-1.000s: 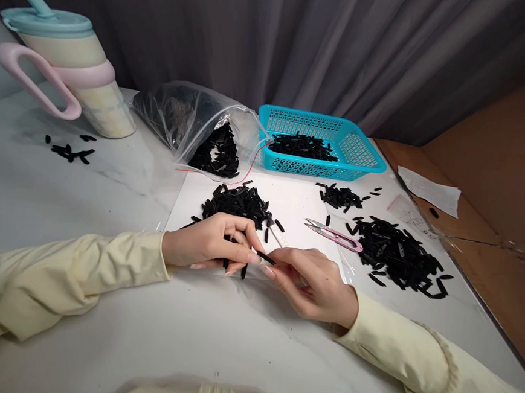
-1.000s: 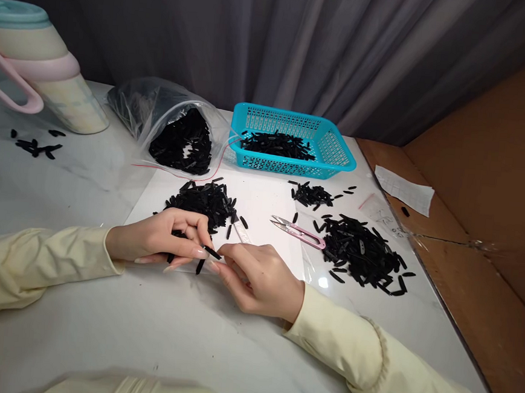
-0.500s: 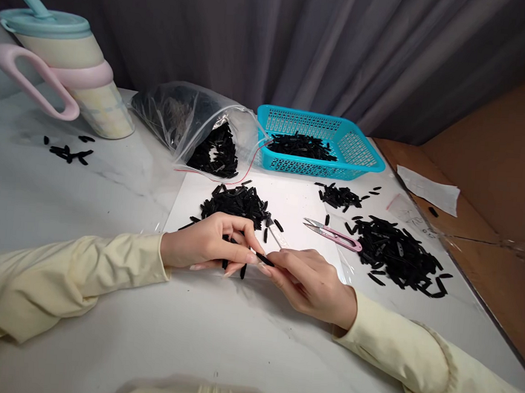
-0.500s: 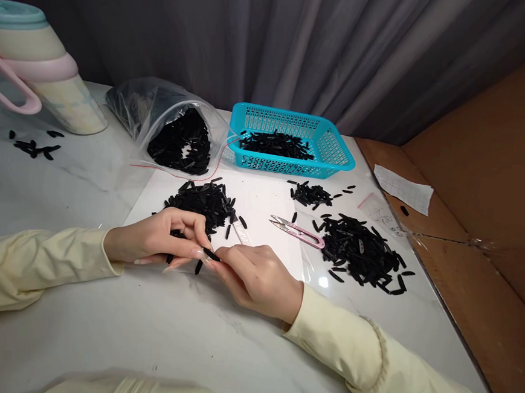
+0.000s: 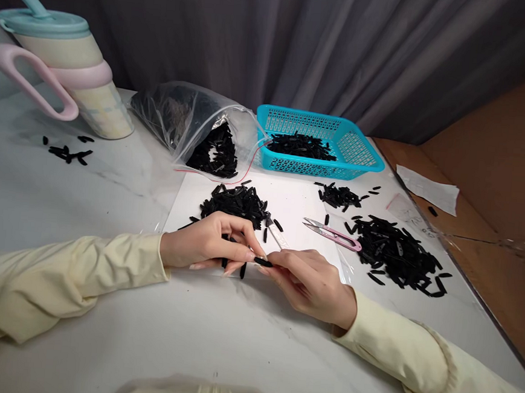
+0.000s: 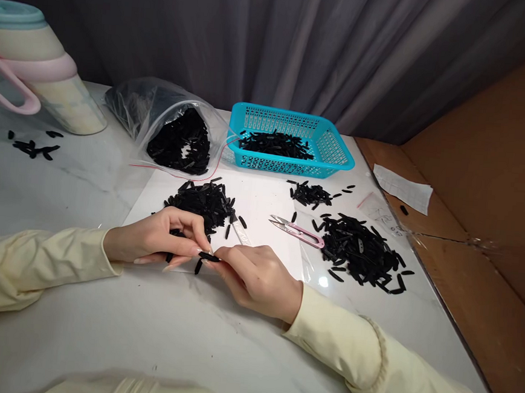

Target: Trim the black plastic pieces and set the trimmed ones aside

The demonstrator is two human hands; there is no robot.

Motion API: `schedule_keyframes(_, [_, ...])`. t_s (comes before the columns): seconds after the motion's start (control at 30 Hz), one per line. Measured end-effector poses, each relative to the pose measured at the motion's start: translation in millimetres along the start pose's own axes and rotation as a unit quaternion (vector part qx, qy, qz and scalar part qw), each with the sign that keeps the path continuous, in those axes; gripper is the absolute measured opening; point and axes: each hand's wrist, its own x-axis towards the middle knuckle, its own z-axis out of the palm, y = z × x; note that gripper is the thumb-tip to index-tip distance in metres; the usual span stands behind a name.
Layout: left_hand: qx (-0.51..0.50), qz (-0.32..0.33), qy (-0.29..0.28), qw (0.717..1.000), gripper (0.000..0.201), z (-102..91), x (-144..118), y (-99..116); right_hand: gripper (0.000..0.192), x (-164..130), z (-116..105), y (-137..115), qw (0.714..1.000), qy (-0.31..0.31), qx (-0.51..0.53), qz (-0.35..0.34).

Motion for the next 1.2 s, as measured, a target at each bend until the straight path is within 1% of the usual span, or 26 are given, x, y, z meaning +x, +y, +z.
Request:
schedule_keyframes(0.1, [0.01,-0.019,0.001,1.0,0.016,0.5,-1,4,0.006,1,-6,-3,1.0,0.015,-0.007,0.004])
schedule_keyframes(0.2, [0.006,-0.016,-0.001,1.0,0.026,0.9,-1,4,0.005,11,-23,2,0.997,0.058,-0.052,0.029])
schedule_keyframes(0.23, [-0.001,-0.007,-0.003,1.0,0.028,0.8,-1,3,0.006,17,-31,8,0.993,0.078,-0.078,0.042])
schedule_keyframes(0.3, [-0.021,0.012,-0.01,1.0,0.031,0.2,1,-1,0.011,34,-48,28,0.982,0.112,-0.134,0.077])
schedule_keyframes(0.33, [-0.03,0.02,-0.012,0.999,0.032,-0.2,1,-2,0.015,44,-56,41,0.975,0.107,-0.171,0.096])
schedule_keyframes(0.37, [-0.038,0.025,-0.014,0.999,0.033,-0.7,2,-4,0.019,55,-63,56,0.965,0.095,-0.211,0.125])
schedule_keyframes(0.4, [-0.045,0.027,-0.015,0.998,0.034,-1.2,2,-5,0.021,66,-69,70,0.955,0.071,-0.246,0.151])
schedule_keyframes(0.43, [-0.05,0.028,-0.017,0.998,0.035,-1.5,2,-6,0.02,77,-74,84,0.943,0.03,-0.28,0.176])
schedule_keyframes(0.5, [-0.056,0.026,-0.021,0.998,0.037,-2.1,2,-6,0.013,95,-80,101,0.906,-0.066,-0.36,0.215])
schedule_keyframes(0.53, [-0.059,0.026,-0.022,0.998,0.038,-2.2,2,-6,0.015,102,-81,103,0.887,-0.099,-0.394,0.221])
schedule_keyframes(0.57, [-0.063,0.029,-0.021,0.997,0.039,-2.3,2,-5,0.017,107,-81,100,0.874,-0.117,-0.417,0.219])
schedule_keyframes(0.6, [-0.067,0.032,-0.021,0.997,0.039,-2.3,2,-5,0.015,110,-80,94,0.874,-0.122,-0.421,0.21])
schedule_keyframes(0.63, [-0.071,0.036,-0.02,0.997,0.04,-2.3,2,-4,0.013,112,-79,83,0.887,-0.123,-0.4,0.195])
schedule_keyframes(0.67, [-0.077,0.04,-0.019,0.996,0.041,-2.2,2,-4,0.013,111,-78,71,0.91,-0.128,-0.351,0.179])
schedule_keyframes(0.7, [-0.083,0.044,-0.019,0.995,0.042,-2.2,3,-4,0.015,109,-77,58,0.937,-0.153,-0.273,0.157])
schedule_keyframes(0.73, [-0.087,0.048,-0.019,0.995,0.044,-2.1,3,-4,0.017,105,-74,45,0.952,-0.207,-0.178,0.136])
schedule_keyframes(0.77, [-0.088,0.051,-0.016,0.995,0.046,-1.9,3,-4,0.018,101,-71,33,0.952,-0.271,-0.084,0.117])
schedule_keyframes(0.8, [-0.084,0.051,-0.013,0.995,0.048,-1.6,3,-5,0.02,95,-67,23,0.94,-0.324,-0.003,0.109])
schedule_keyframes(0.83, [-0.077,0.05,-0.008,0.996,0.05,-1.1,3,-5,0.023,90,-61,14,0.927,-0.352,0.061,0.115])
schedule_keyframes(0.87, [-0.07,0.049,-0.002,0.996,0.053,-0.7,3,-5,0.025,84,-54,8,0.918,-0.357,0.105,0.136])
schedule_keyframes(0.93, [-0.058,0.046,0.008,0.997,0.056,0.3,3,-6,0.029,73,-38,1,0.915,-0.315,0.181,0.175])
schedule_keyframes(1.0, [-0.049,0.047,0.004,0.998,0.058,0.6,3,-7,0.029,64,-23,-2,0.898,-0.283,0.251,0.223])
schedule_keyframes(1.07, [-0.036,0.048,-0.011,0.998,0.058,0.1,3,-7,0.031,53,-14,-6,0.877,-0.261,0.302,0.266])
schedule_keyframes(1.13, [-0.024,0.044,-0.035,0.998,0.056,-0.6,2,-5,0.034,41,-10,-10,0.849,-0.24,0.349,0.315])
schedule_keyframes(1.17, [-0.018,0.041,-0.046,0.998,0.056,-0.8,1,-4,0.034,34,-10,-12,0.827,-0.23,0.38,0.344])
schedule_keyframes(1.2, [-0.013,0.038,-0.056,0.998,0.055,-0.9,1,-3,0.034,28,-11,-14,0.8,-0.22,0.418,0.371])
